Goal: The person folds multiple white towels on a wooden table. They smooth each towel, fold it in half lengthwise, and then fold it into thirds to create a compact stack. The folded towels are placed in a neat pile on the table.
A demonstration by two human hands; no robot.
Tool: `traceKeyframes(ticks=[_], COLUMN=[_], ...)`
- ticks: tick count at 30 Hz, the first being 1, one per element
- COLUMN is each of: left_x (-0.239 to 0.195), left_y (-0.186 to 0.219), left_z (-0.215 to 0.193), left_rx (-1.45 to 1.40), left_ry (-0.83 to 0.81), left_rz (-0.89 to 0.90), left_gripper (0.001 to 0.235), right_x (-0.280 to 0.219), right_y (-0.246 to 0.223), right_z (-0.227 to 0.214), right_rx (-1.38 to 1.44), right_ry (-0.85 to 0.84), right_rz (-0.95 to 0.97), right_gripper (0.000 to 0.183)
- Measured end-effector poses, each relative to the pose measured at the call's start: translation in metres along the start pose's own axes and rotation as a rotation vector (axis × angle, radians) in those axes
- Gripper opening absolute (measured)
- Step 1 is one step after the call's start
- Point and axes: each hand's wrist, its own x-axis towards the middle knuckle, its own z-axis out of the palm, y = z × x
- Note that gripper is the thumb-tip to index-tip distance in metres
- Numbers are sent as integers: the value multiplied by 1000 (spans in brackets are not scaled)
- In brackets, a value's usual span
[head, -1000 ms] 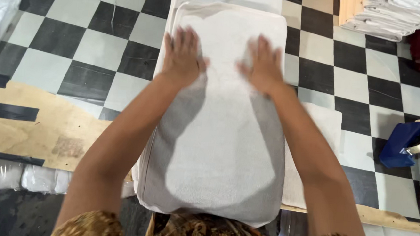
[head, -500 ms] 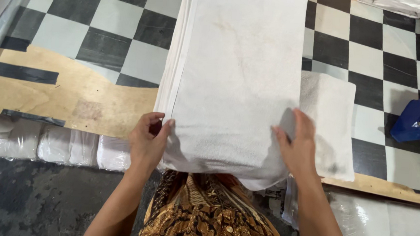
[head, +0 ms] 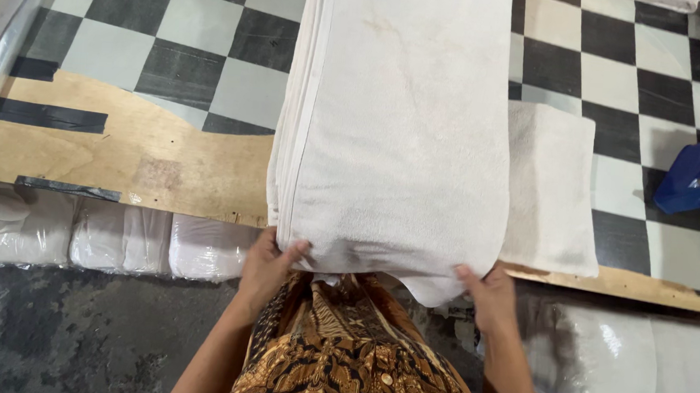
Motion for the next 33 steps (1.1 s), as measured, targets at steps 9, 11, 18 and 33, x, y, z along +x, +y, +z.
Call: traceKeyframes(ticks=[9,11,18,33], left_x=[-2,-23,-58,-34], left_y=[-90,-91,-51,-108], left_z=[-16,-23,-33,16], left_rx=[-52,8,-166,85], left_ry=[-370,-363,-344,-417], left_rz=[-113,-164,-50,120], left_gripper=[45,43,37,51], right_x=[11,-9,-97,-57], right_y=[140,130,45,90], right_z=[19,16,-14,44], right_rx=[223,206,285,-654], right_ry=[-253,-193,-39,14], right_rz=[47,-1,-201,-274], right_gripper=[55,57,80,102])
